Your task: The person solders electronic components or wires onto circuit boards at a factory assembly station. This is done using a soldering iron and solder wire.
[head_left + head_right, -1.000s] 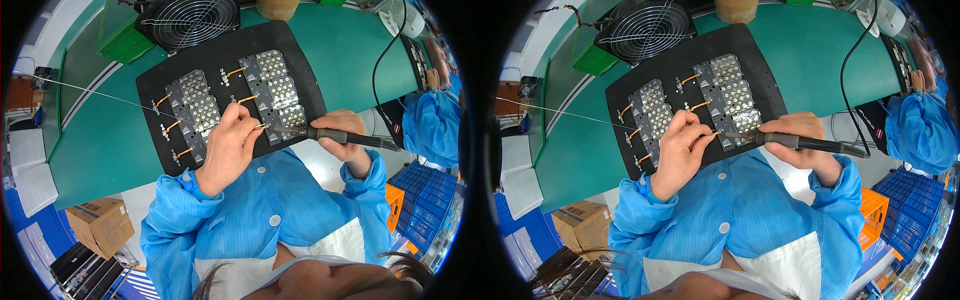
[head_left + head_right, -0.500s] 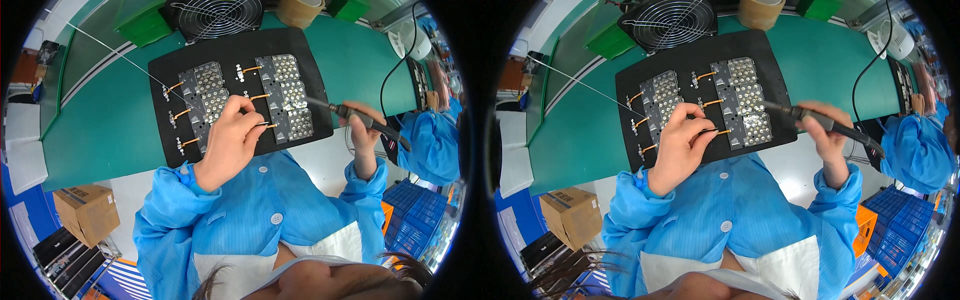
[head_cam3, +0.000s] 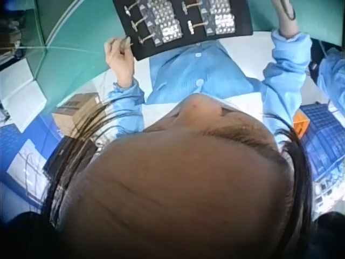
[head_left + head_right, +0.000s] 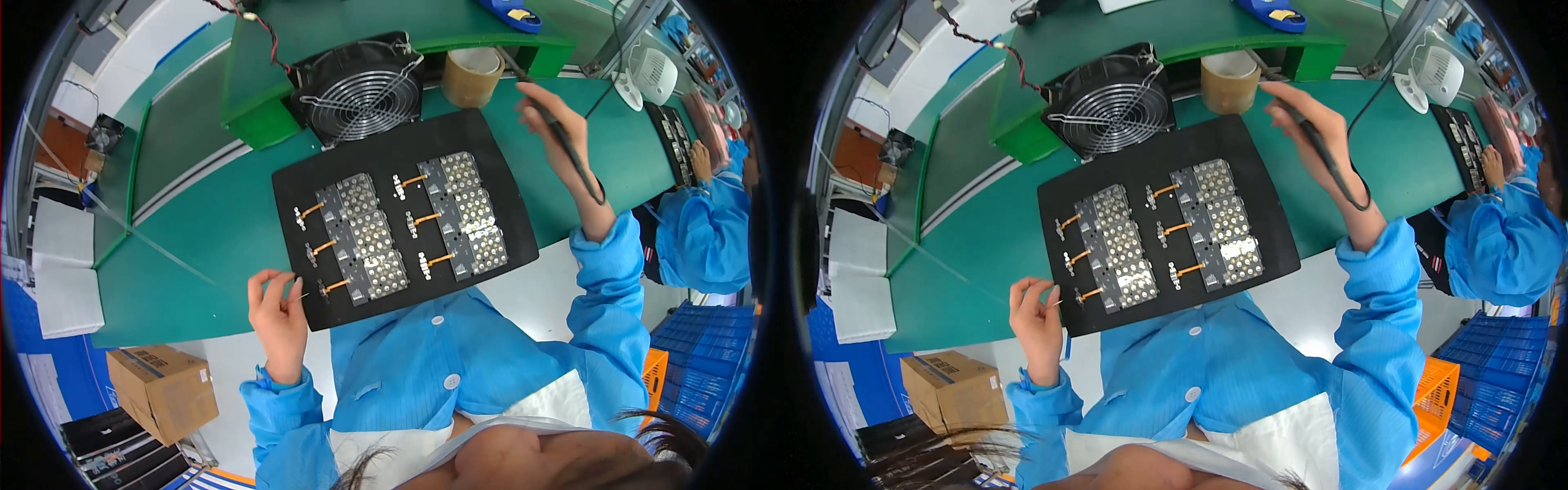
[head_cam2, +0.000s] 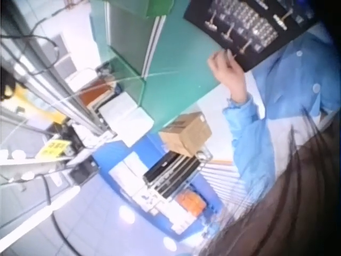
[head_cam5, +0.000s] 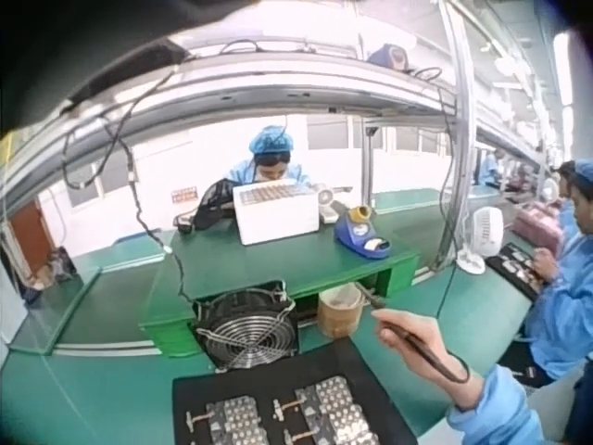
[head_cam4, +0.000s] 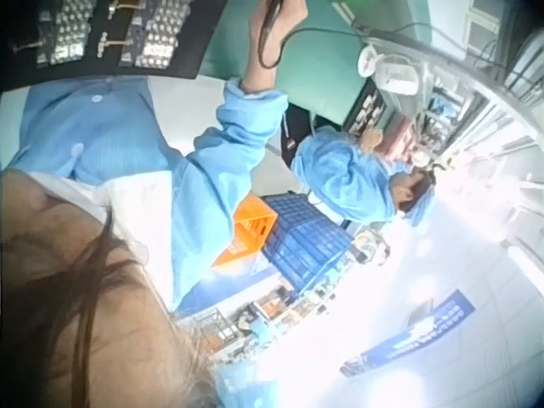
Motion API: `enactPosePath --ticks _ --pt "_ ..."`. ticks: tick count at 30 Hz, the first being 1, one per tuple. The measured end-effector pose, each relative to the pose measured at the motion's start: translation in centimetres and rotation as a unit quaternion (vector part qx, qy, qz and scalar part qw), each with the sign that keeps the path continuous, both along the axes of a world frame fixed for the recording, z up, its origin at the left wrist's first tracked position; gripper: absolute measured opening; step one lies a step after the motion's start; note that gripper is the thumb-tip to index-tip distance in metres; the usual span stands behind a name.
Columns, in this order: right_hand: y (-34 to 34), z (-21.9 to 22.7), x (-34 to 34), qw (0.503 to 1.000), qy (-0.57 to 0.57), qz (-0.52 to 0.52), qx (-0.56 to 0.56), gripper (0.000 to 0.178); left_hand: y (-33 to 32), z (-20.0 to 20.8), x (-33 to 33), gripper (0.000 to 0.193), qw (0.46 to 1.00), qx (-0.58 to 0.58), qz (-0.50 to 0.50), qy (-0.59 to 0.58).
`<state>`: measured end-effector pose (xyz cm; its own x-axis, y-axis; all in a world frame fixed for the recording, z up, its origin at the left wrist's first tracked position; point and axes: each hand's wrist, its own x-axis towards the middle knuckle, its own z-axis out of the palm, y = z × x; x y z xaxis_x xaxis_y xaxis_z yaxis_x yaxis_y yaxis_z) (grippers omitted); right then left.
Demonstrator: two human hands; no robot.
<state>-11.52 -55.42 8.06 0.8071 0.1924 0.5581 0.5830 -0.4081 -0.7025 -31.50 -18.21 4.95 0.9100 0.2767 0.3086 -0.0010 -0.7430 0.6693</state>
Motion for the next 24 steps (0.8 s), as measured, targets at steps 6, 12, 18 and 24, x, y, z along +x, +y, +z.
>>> enactPosePath --ticks 6,12,18,24 --pt "0.0 -1.7 1.7 0.972 -0.179 -0.023 -0.148 0.032 2.1 -0.6 -1.0 0.013 0.996 0.084 0.008 0.042" --pt "-0.7 -3.0 -3.6 0.954 -0.195 -0.057 -0.221 0.036 2.5 0.1 -1.1 0.030 0.992 -0.044 -0.063 0.101" --pt "0.6 -3.4 -7.1 0.976 -0.129 -0.049 -0.168 0.034 3.2 0.5 -2.2 0.045 0.888 -0.431 -0.049 0.155" --pt "3.7 -4.6 -10.5 0.995 -0.036 0.009 -0.094 0.033 4.9 -0.4 -4.0 0.048 0.830 -0.550 0.080 -0.039"
